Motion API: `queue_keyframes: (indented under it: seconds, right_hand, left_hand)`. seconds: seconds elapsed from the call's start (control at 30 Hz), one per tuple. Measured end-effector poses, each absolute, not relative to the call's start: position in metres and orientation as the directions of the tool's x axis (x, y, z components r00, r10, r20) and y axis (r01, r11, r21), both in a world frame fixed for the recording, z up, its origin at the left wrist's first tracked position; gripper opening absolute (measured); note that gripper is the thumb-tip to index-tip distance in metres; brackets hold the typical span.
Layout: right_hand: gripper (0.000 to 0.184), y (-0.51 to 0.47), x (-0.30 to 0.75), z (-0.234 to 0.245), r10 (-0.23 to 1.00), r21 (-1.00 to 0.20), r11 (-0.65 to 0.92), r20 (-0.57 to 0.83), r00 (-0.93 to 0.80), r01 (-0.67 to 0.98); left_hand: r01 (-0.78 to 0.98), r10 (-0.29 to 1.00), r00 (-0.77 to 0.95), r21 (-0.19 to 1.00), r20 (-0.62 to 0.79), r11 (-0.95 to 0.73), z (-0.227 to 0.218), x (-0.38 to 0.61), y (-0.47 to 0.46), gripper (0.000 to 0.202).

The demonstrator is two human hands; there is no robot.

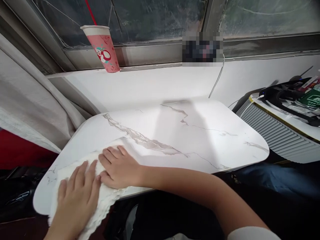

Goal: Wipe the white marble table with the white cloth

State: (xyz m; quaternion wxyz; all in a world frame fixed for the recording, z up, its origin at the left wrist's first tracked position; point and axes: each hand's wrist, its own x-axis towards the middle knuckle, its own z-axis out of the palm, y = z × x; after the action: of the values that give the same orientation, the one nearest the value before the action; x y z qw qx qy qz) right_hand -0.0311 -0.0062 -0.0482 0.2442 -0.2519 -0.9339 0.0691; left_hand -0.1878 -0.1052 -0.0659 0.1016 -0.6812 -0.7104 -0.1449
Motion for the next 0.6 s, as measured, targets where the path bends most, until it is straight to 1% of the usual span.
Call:
queue_keyframes:
  seconds: [0.03,0.07,0.1,0.17,0.27,0.37,0.47,0.6]
  right_hand:
    - [0.053,-0.006,-0.012,-0.049,0.506,-0.248,0.863,0.422,-0.753,0.441]
    - [0.054,-0.006,0.008,-0.051,0.51,-0.244,0.86,0.419,-0.752,0.447]
    - [0.054,-0.005,0.029,-0.053,0.53,-0.249,0.848,0.411,-0.742,0.468]
    - [0.056,-0.003,0.073,-0.055,0.591,-0.264,0.807,0.368,-0.718,0.529]
    - [0.058,0.0,0.137,-0.057,0.723,-0.27,0.69,0.294,-0.625,0.671]
    - [0.057,-0.001,0.196,-0.059,0.857,-0.26,0.499,0.294,-0.424,0.827]
    - [0.056,-0.005,0.249,-0.06,0.91,-0.252,0.34,0.33,-0.25,0.906]
    - [0.053,-0.002,0.294,-0.06,0.925,-0.2,0.27,0.324,-0.197,0.942]
  left_hand:
    - [0.995,0.951,-0.085,0.083,0.297,0.063,-0.065,-0.17,-0.103,0.057]
    - [0.994,0.967,-0.076,0.094,0.243,0.055,-0.064,-0.152,-0.098,0.057]
    - [0.995,0.983,-0.025,0.102,0.182,0.006,-0.062,-0.134,-0.092,0.058]
    - [0.981,0.988,0.136,0.126,0.068,-0.144,-0.057,-0.097,-0.074,0.06]
    - [0.942,0.955,0.296,0.165,-0.005,-0.291,-0.048,-0.038,-0.037,0.06]
    - [0.875,0.893,0.45,0.194,0.014,-0.444,-0.04,0.026,-0.003,0.059]
    - [0.791,0.819,0.572,0.231,0.053,-0.567,-0.037,0.084,0.017,0.06]
    - [0.748,0.785,0.611,0.251,0.1,-0.614,-0.038,0.13,0.03,0.059]
